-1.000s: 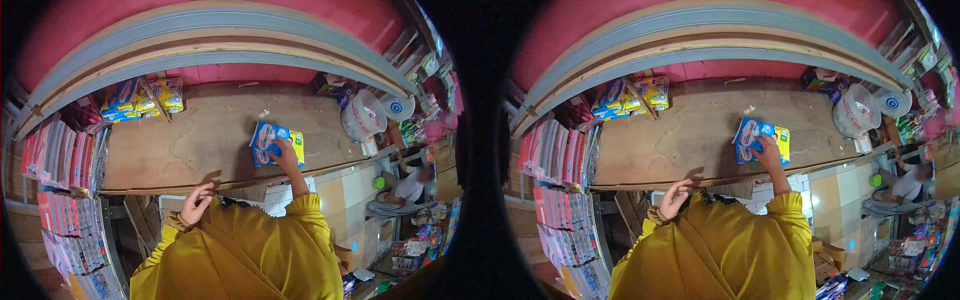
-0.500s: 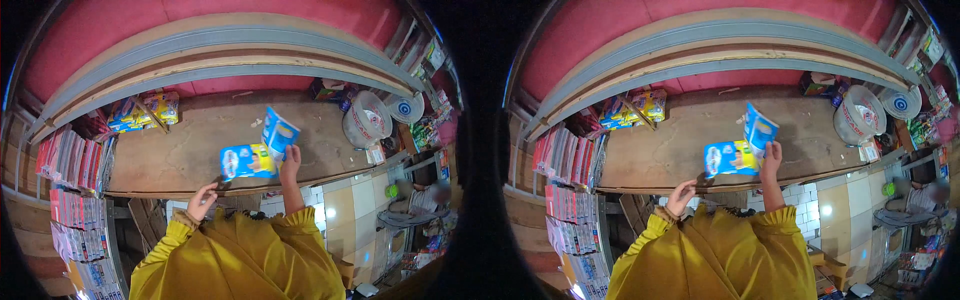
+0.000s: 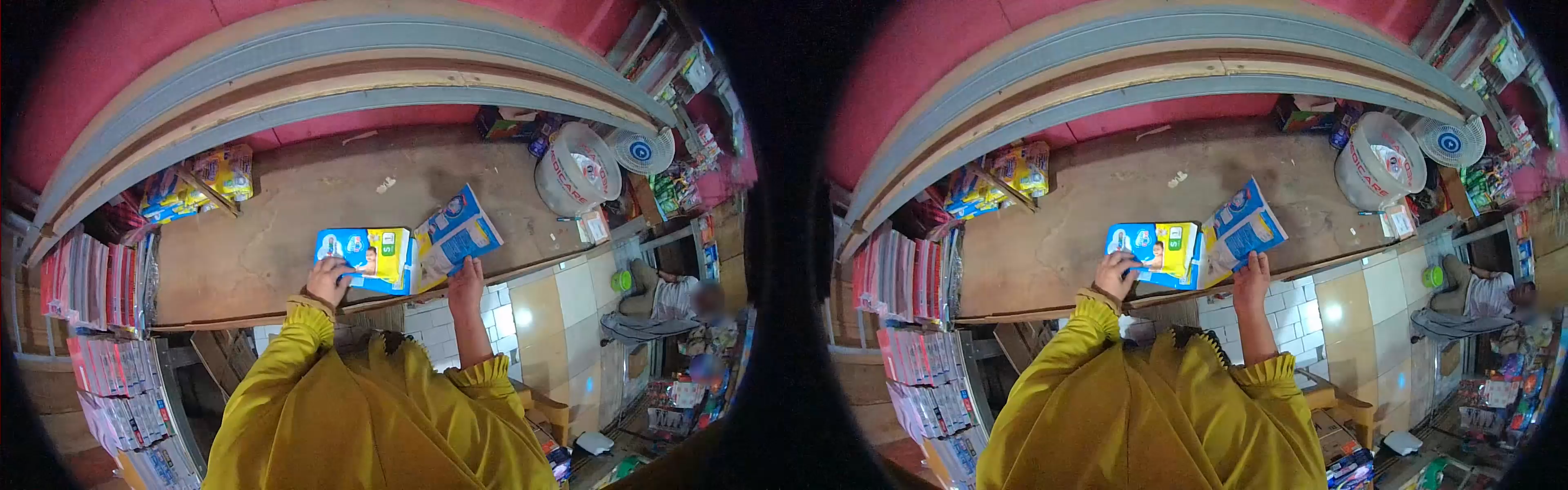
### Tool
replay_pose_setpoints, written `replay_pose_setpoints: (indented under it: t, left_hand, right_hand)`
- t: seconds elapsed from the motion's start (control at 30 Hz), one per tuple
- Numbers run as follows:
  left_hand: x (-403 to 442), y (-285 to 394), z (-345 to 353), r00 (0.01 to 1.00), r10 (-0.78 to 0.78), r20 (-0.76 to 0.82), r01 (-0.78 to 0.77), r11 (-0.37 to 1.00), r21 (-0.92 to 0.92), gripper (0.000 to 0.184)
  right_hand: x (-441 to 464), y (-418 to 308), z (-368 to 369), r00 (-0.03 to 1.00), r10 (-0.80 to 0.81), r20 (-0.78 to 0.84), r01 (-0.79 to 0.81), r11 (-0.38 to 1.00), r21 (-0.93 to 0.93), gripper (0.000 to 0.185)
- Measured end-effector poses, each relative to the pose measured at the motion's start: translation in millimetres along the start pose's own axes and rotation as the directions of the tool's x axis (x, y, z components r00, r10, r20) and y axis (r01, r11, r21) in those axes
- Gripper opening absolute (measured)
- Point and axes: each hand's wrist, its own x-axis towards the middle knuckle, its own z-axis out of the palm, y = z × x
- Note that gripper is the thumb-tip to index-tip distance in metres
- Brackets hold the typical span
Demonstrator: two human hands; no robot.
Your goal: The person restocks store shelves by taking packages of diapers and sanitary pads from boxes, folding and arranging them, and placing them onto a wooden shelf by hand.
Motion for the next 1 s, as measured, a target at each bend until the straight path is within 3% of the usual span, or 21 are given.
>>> replay_pose_setpoints:
  t: [0.13, 0.27, 0.4, 0.47, 0.5, 0.57, 0.6, 0.63, 0.7, 0.73, 0.83, 0.87, 0.97, 1.0]
  left_hand:
    - [2.3, -17.7, 10.4, 0.982, -0.059, -0.18, 0.008, 0.962, -0.271, 0.015]
    - [-12.1, -2.5, -3.2, 0.991, 0.13, -0.013, -0.13, 0.97, -0.204, 0.016]
    - [-16.5, 20.1, -2.6, 0.991, 0.134, 0.014, -0.134, 0.991, 0.024, 0.029]
    - [-16.7, 28.4, -5.6, 0.986, 0.135, 0.102, -0.143, 0.987, 0.076, 0.04]
    - [-17.7, 30.3, -3.9, 0.985, 0.131, 0.112, -0.141, 0.987, 0.082, 0.04]
    - [-20.1, 30.7, -1.8, 0.984, 0.125, 0.126, -0.138, 0.986, 0.094, 0.041]
    - [-20.5, 30.1, -3.6, 0.982, 0.177, 0.058, -0.183, 0.976, 0.116, 0.039]
    - [-25.0, 29.8, -7.7, 0.991, 0.105, 0.077, -0.11, 0.992, 0.063, 0.038]
    - [-33.8, 30.8, -20.3, 0.992, -0.033, 0.123, 0.039, 0.998, -0.043, 0.035]
    - [-37.1, 21.6, -20.5, 0.996, 0.078, -0.048, -0.082, 0.992, -0.092, 0.026]
    - [-60.2, 16.0, -47.1, 0.993, -0.033, -0.112, 0.013, 0.985, -0.17, 0.018]
    - [-69.3, 15.3, -59.5, 0.99, -0.047, -0.133, 0.025, 0.985, -0.168, 0.016]
    - [-107.5, -10.0, -75.8, 0.971, -0.08, -0.224, 0.039, 0.982, -0.182, 0.015]
    - [-118.1, -16.1, -83.6, 0.967, -0.111, -0.228, 0.067, 0.979, -0.193, 0.014]
  right_hand:
    - [2.9, -11.7, 10.4, 0.993, 0.061, -0.101, -0.055, 0.997, 0.059, 0.008]
    - [10.4, -17.2, 3.1, 0.995, 0.089, -0.04, -0.088, 0.995, 0.037, 0.011]
    - [4.9, -11.3, 27.2, 0.997, 0.019, 0.071, -0.014, 0.998, -0.067, 0.009]
    - [0.3, 1.9, 32.8, 0.994, -0.055, 0.096, 0.081, 0.952, -0.296, 0.007]
    - [-0.9, 5.9, 37.5, 0.988, -0.097, 0.119, 0.137, 0.904, -0.404, 0.007]
    - [-5.8, 23.4, 59.6, 0.92, -0.121, 0.373, 0.323, 0.775, -0.544, 0.011]
    - [-11.0, 33.9, 73.0, 0.863, -0.108, 0.493, 0.421, 0.694, -0.584, 0.013]
    - [-16.0, 41.3, 80.8, 0.794, -0.079, 0.603, 0.52, 0.603, -0.605, 0.015]
    - [-18.0, 56.4, 83.0, 0.585, 0.165, 0.794, 0.753, 0.252, -0.607, 0.017]
    - [-17.8, 62.9, 84.3, 0.475, 0.314, 0.822, 0.849, 0.079, -0.522, 0.018]
    - [-30.0, 74.3, 84.4, 0.47, 0.211, 0.857, 0.881, -0.055, -0.469, 0.021]
    - [-26.1, 73.7, 83.2, 0.501, 0.245, 0.83, 0.853, 0.02, -0.521, 0.019]
    - [-22.9, 45.8, 97.3, 0.826, 0.13, 0.549, 0.477, 0.36, -0.802, 0.024]
    - [-11.5, 44.3, 84.0, 0.847, -0.003, 0.531, 0.529, 0.089, -0.844, 0.031]
